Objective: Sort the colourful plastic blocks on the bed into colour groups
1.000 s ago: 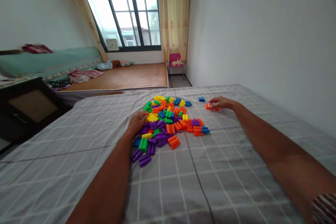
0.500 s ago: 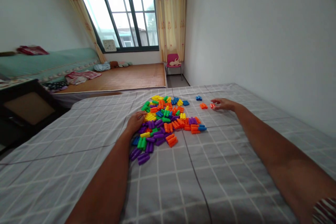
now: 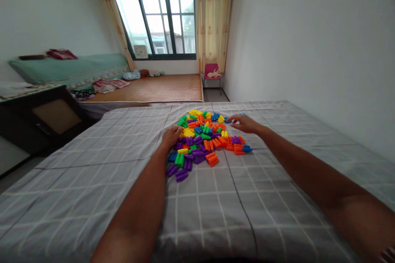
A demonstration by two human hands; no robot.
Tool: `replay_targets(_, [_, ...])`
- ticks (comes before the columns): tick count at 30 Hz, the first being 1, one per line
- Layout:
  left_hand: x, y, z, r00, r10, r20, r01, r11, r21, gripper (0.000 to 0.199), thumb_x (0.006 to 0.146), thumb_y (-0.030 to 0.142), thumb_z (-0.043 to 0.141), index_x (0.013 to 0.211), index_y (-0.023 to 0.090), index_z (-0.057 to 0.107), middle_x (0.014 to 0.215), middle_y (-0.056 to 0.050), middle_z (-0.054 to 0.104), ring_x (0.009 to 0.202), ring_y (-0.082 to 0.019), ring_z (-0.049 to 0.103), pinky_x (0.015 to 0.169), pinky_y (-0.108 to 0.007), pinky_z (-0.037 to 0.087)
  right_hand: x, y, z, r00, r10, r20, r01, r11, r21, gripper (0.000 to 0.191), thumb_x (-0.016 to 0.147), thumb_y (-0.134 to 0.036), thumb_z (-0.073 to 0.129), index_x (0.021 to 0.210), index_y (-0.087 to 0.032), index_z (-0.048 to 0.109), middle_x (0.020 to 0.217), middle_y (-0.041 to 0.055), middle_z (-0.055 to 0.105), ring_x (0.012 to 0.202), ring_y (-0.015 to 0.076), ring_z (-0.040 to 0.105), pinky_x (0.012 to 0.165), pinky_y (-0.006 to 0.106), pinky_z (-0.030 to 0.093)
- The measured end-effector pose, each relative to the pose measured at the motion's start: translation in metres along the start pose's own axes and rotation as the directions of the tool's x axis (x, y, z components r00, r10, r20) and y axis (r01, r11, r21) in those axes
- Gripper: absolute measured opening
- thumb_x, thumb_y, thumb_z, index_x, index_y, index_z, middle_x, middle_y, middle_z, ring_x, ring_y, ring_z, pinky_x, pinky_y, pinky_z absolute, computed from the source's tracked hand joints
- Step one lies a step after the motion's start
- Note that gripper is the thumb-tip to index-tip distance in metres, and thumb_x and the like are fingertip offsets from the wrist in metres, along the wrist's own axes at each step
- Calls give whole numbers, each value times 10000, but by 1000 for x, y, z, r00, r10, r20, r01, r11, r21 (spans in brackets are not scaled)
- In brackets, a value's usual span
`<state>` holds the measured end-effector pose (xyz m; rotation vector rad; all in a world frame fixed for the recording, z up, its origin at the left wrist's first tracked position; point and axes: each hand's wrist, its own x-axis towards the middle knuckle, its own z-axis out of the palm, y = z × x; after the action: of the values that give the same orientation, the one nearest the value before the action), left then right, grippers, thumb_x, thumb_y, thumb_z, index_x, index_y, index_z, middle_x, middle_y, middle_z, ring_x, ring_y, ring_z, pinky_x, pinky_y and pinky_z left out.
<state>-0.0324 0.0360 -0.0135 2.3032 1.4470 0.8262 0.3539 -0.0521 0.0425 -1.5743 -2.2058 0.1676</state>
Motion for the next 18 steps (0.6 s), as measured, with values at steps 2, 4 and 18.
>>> replay_targets(2, [-1, 1, -1, 999, -43, 5, 43, 999, 12, 466, 915, 431, 344, 987, 185, 734, 970, -52, 737, 896, -192, 648, 745, -263, 462, 14, -45, 16, 990, -137, 35, 136, 990, 39, 356, 821, -306, 620, 1170, -257, 669, 1091, 60, 706, 920, 211, 668, 863, 361, 515])
replay_targets(4, [-3, 3, -2, 998, -63, 0, 63, 998, 23, 458, 920, 422, 348, 980, 188, 737, 947, -51, 738, 865, -186, 645, 703, -256, 443, 25, -79, 32, 979, -199, 47, 197, 980, 41, 377, 806, -311, 646, 1179, -261, 665, 1080, 65, 709, 958, 223, 657, 896, 381, 496])
replay_targets(18, [-9, 21, 3, 989, -145, -4, 145, 989, 17, 433, 947, 416, 361, 934, 203, 739, 950, -66, 732, 864, -183, 642, 684, -247, 422, 81, -103, 52, 955, -126, 270, 99, 989, 112, 246, 767, -156, 573, 949, -182, 736, 927, 33, 735, 849, 179, 657, 787, 279, 509])
